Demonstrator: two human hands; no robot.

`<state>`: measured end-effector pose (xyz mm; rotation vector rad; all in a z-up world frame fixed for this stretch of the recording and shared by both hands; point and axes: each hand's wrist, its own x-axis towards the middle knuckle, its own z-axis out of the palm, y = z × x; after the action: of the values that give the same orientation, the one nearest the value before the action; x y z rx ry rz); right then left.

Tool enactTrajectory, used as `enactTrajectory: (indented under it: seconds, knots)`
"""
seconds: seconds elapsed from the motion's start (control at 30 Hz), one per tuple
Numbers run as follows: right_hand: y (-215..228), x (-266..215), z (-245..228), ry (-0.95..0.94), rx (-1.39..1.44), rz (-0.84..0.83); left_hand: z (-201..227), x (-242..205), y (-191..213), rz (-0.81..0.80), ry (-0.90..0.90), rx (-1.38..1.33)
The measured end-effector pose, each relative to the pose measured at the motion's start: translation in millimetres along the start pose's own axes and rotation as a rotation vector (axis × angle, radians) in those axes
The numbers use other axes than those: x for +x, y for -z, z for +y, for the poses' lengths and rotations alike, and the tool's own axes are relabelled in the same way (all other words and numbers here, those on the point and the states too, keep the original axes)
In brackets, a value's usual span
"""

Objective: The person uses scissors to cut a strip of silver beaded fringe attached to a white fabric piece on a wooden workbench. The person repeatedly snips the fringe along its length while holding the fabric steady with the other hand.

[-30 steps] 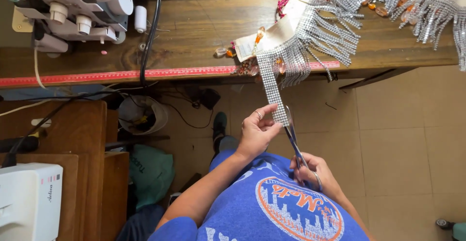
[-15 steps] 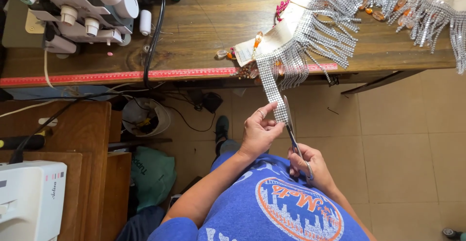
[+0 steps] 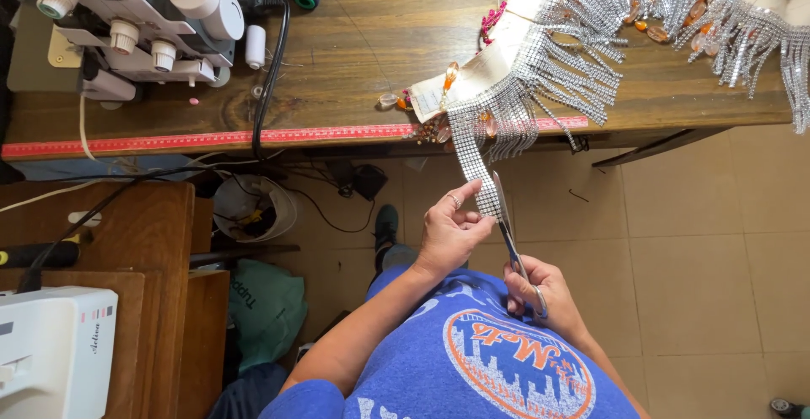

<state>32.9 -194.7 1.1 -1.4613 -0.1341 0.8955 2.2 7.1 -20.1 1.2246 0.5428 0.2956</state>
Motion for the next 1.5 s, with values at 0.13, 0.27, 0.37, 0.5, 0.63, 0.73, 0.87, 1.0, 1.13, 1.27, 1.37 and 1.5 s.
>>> enactTrajectory:
  seconds: [0.13, 0.27, 0.37, 0.5, 0.63, 0.73, 0.87, 1.0, 1.13, 1.27, 1.37, 1.5]
  knots:
    - [-12, -12, -29, -0.114, -0.051, -0.030, 65, -10, -9, 0.045, 0.113, 0.136]
    - [-15, -12, -34, -0.152, -0.151, 0.052, 60, -6, -7, 0.035, 0.013, 0.120]
    - [-13, -12, -35, -0.156, -0.189, 0.067, 58, -5, -5, 0.018, 0.000, 0.103]
    - [-9, -3, -28, -0.152, -0.100, 0.013, 51, -3, -2, -0.017, -0.059, 0.063]
    - [-19, 15, -38, -0.093, -0.037, -0.056, 56, -6, -1, -0.064, -0.062, 0.084]
    - [-28, 27, -45, -0.005, -0.077, -0.074, 59, -4, 1, -0.055, -0.061, 0.090]
    - [-31, 30, -49, -0.028, -0.028, -0.073, 59, -3, 5, -0.041, -0.060, 0.048]
    - [-29, 28, -54, -0.050, -0.039, -0.079, 64, -4, 6, -0.084, -0.073, 0.052]
    - [-29, 39, -47, 0.032, -0.066, -0.147, 58, -3, 7, -0.117, -0.063, 0.050]
    - [-20, 58, -17, 0.118, 0.038, -0.019, 48, 0, 9, -0.149, -0.033, -0.086]
    - [-22, 59, -15, 0.098, 0.026, 0.005, 50, 0, 11, -0.145, -0.035, -0.082]
    - [-30, 52, -25, 0.060, 0.018, 0.071, 50, -3, 12, -0.142, -0.034, -0.067]
